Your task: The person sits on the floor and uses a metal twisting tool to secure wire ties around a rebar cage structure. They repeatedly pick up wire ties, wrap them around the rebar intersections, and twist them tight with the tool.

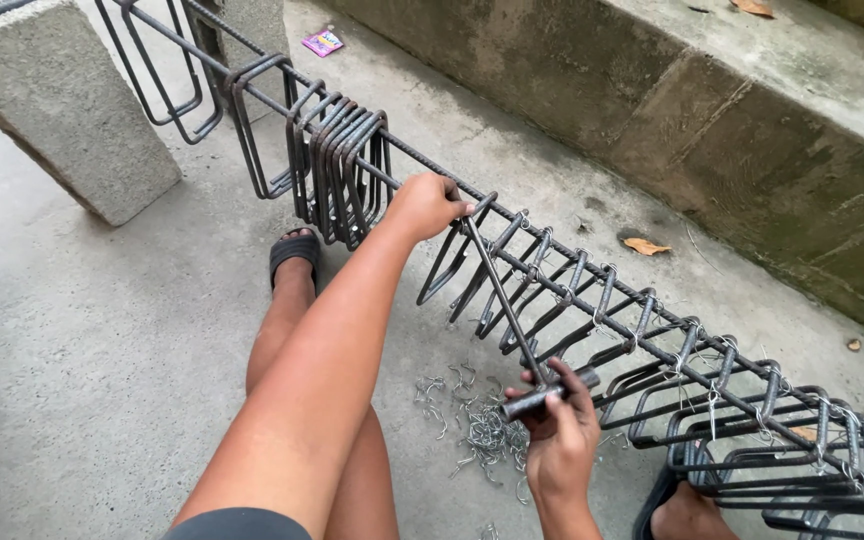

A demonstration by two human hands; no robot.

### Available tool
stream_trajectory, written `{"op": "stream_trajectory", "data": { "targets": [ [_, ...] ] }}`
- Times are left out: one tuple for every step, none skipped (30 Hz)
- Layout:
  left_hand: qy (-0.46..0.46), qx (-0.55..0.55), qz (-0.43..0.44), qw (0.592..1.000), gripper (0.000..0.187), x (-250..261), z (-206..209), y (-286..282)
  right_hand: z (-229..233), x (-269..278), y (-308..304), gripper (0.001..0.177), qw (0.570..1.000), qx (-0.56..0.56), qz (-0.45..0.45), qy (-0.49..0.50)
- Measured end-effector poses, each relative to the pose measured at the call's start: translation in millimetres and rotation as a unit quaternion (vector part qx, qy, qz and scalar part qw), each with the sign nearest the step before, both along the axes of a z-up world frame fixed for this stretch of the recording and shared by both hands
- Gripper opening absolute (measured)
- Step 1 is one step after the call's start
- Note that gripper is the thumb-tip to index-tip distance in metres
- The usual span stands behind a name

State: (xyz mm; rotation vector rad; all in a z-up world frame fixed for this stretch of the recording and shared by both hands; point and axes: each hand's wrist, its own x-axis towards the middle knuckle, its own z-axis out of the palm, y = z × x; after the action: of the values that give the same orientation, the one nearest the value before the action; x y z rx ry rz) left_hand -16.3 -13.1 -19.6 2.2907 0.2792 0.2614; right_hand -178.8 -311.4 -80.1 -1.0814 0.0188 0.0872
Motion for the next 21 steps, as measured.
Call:
{"op": "stream_trajectory", "data": {
  "targets": [
    [-0.001,0.0,0.002,1.0,0.028,2.4,-0.2,1.2,4.7,-0.3,0.9,0.05,1.0,0.0,0.002,-0.001],
    [-0.001,0.013,0.004,1.0,0.029,3.0,-2.5,0.8,8.8,-3.0,0.3,0.062,0.999,-0.016,0.019,0.03],
    [-0.001,0.025,0.006,1.0,0.03,3.9,-4.9,0.2,12.7,-5.3,-0.5,0.075,0.997,-0.032,0.036,0.06],
    [0.001,0.024,0.006,1.0,0.03,3.4,-5.9,0.1,12.4,-4.5,-3.5,0.075,0.997,-0.032,0.036,0.062],
    [0.003,0.032,0.007,0.999,0.03,3.3,-6.6,-0.2,12.4,-3.3,-6.6,0.073,0.994,-0.095,0.056,0.023],
    [0.001,0.04,0.007,0.999,0.03,6.2,-4.6,-0.4,13.0,0.4,-9.2,0.073,0.985,-0.156,0.074,-0.02],
    [0.0,0.041,0.005,0.999,0.03,7.6,-5.3,0.3,11.8,4.2,-11.7,0.073,0.985,-0.156,0.073,-0.021],
    [-0.006,0.034,0.001,0.999,0.03,7.9,-6.9,0.8,10.4,7.1,-14.8,0.07,0.975,-0.208,0.074,-0.025],
    [-0.011,0.027,-0.004,1.0,0.029,8.2,-8.4,1.2,8.9,9.9,-17.9,0.067,0.963,-0.259,0.074,-0.029],
    [-0.011,0.027,-0.005,1.0,0.029,7.0,-5.8,1.2,11.4,10.9,-17.7,0.067,0.963,-0.259,0.074,-0.029],
    [-0.007,0.018,-0.007,1.0,0.029,6.0,-3.2,1.2,13.8,12.1,-17.6,0.056,0.941,-0.325,0.062,-0.067],
    [-0.001,0.008,-0.012,1.0,0.029,4.8,-1.4,0.7,15.6,12.1,-17.5,0.046,0.914,-0.389,0.048,-0.104],
    [0.0,0.009,-0.013,1.0,0.029,5.4,-2.8,0.3,16.4,14.2,-19.1,0.046,0.915,-0.388,0.047,-0.102],
    [-0.006,0.014,-0.01,1.0,0.027,5.8,-3.8,0.3,17.3,16.6,-20.5,0.047,0.881,-0.446,0.036,-0.155],
    [-0.012,0.02,-0.006,1.0,0.026,6.0,-4.8,0.6,18.1,18.9,-21.7,0.051,0.841,-0.5,0.024,-0.207],
    [-0.011,0.021,-0.006,1.0,0.026,7.2,-7.0,0.2,20.5,19.9,-20.7,0.051,0.841,-0.499,0.024,-0.206],
    [-0.029,0.032,-0.007,0.999,0.025,8.3,-9.3,0.0,22.9,20.7,-19.6,0.044,0.857,-0.477,0.026,-0.191],
    [-0.049,0.044,-0.007,0.998,0.023,9.8,-10.9,-0.4,25.8,22.2,-18.8,0.038,0.872,-0.455,0.028,-0.177],
    [-0.049,0.044,-0.007,0.998,0.023,8.0,-8.2,-2.2,27.7,22.2,-18.9,0.038,0.873,-0.454,0.028,-0.176],
    [-0.043,0.056,-0.005,0.997,0.023,6.4,-5.4,-3.8,29.6,22.5,-18.7,0.036,0.87,-0.465,0.032,-0.159],
    [-0.038,0.067,-0.002,0.997,0.023,4.7,-2.6,-5.3,31.6,22.7,-18.5,0.033,0.867,-0.476,0.037,-0.142]
  ]
}}
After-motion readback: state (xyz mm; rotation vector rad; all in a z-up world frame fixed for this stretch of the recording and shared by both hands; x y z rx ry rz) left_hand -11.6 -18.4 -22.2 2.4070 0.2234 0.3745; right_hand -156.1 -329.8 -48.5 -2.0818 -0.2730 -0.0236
